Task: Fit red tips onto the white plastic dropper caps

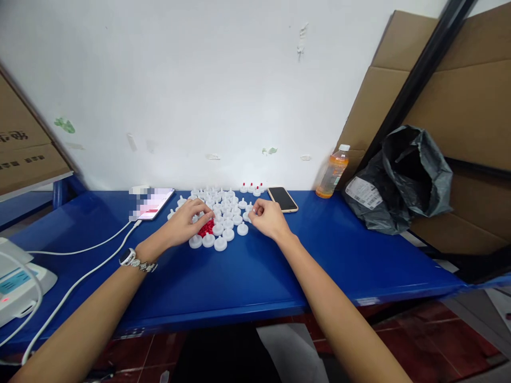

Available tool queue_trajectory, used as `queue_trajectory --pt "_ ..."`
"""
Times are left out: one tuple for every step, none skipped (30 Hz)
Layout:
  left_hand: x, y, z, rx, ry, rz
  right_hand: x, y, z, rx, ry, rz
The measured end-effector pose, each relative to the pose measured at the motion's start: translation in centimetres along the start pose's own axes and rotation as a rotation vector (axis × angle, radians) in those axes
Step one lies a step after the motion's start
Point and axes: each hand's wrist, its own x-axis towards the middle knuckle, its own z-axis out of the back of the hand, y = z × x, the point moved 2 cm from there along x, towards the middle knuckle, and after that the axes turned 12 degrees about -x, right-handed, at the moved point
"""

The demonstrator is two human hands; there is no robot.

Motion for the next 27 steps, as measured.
queue_trajectory --pt "0.1 -0.1 -0.2 -0.005 0.0 -0.012 -0.2 0.0 -0.2 -0.027 0.034 0.011" --pt "0.2 -0.2 -0.5 -0.009 0.003 -0.022 -0.3 0.0 -0.4 -0.047 0.068 0.024" --pt "0.3 -0.4 -0.7 -0.012 0.007 -0.03 -0.4 0.0 -0.6 -0.056 0.1 0.037" --pt "0.4 -0.5 -0.9 -0.012 0.012 -0.039 -0.5 0.0 -0.8 -0.054 0.126 0.044" --pt "0.6 -0.7 -1.1 -0.006 0.017 -0.048 -0.5 0.0 -0.9 -0.043 0.143 0.045" --pt "0.9 -1.0 -1.3 0.003 0.021 -0.057 -0.4 0.0 -0.9 -0.027 0.146 0.037" --pt "1.3 -1.2 -1.4 0.014 0.024 -0.066 -0.1 -0.1 -0.9 -0.011 0.135 0.025" --pt "1.7 -1.4 -1.4 0.026 0.026 -0.077 0.2 -0.1 -0.8 -0.003 0.109 0.011" --pt "2.2 -1.6 -1.5 0.036 0.028 -0.088 0.8 -0.2 -0.7 -0.009 0.072 -0.001" --pt "2.8 -1.8 -1.6 0.047 0.03 -0.098 1.5 -0.3 -0.6 -0.031 0.035 -0.006" --pt "3.3 -1.9 -1.7 0.057 0.031 -0.105 2.4 -0.5 -0.6 -0.066 0.005 -0.009" --pt "3.8 -2.1 -1.8 0.068 0.031 -0.108 3.5 -0.6 -0.8 -0.113 -0.015 -0.015" --pt "4.1 -2.1 -1.9 0.078 0.03 -0.105 4.7 -0.8 -1.1 -0.159 -0.009 -0.016" --pt "4.4 -2.2 -2.1 0.085 0.024 -0.098 6.0 -0.9 -1.5 -0.205 0.008 -0.035" --pt "4.5 -2.2 -2.3 0.088 0.013 -0.09 7.4 -1.1 -2.0 -0.26 0.027 -0.064" --pt "4.4 -2.2 -2.4 0.085 -0.003 -0.083 8.8 -1.2 -2.5 -0.312 0.056 -0.093" --pt "4.1 -2.1 -2.5 0.078 -0.021 -0.079 10.1 -1.3 -3.2 -0.363 0.087 -0.125" --pt "3.8 -2.0 -2.6 0.07 -0.038 -0.075 11.3 -1.3 -3.8 -0.412 0.115 -0.152" --pt "3.4 -1.9 -2.6 0.067 -0.05 -0.073 12.4 -1.3 -4.4 -0.448 0.135 -0.17" --pt "3.0 -1.7 -2.5 0.067 -0.059 -0.071 13.2 -1.2 -5.0 -0.474 0.147 -0.185" --pt "2.6 -1.6 -2.3 0.067 -0.066 -0.067 13.9 -1.0 -5.6 -0.49 0.149 -0.192" --pt "2.2 -1.4 -2.1 0.064 -0.074 -0.063 14.4 -0.9 -6.0 -0.498 0.145 -0.195" --pt "2.0 -1.3 -1.8 0.056 -0.084 -0.057 14.7 -0.8 -6.3 -0.502 0.137 -0.195" --pt "1.8 -1.1 -1.5 0.045 -0.095 -0.05 14.8 -0.7 -6.6 -0.506 0.128 -0.193" --pt "1.7 -1.0 -1.3 0.031 -0.108 -0.043 14.8 -0.7 -6.7 -0.51 0.118 -0.189" --pt "1.7 -0.9 -1.0 0.019 -0.118 -0.038 14.7 -0.7 -6.7 -0.511 0.107 -0.18" --pt "1.8 -0.9 -0.8 0.01 -0.124 -0.035 14.5 -0.8 -6.6 -0.509 0.096 -0.17"
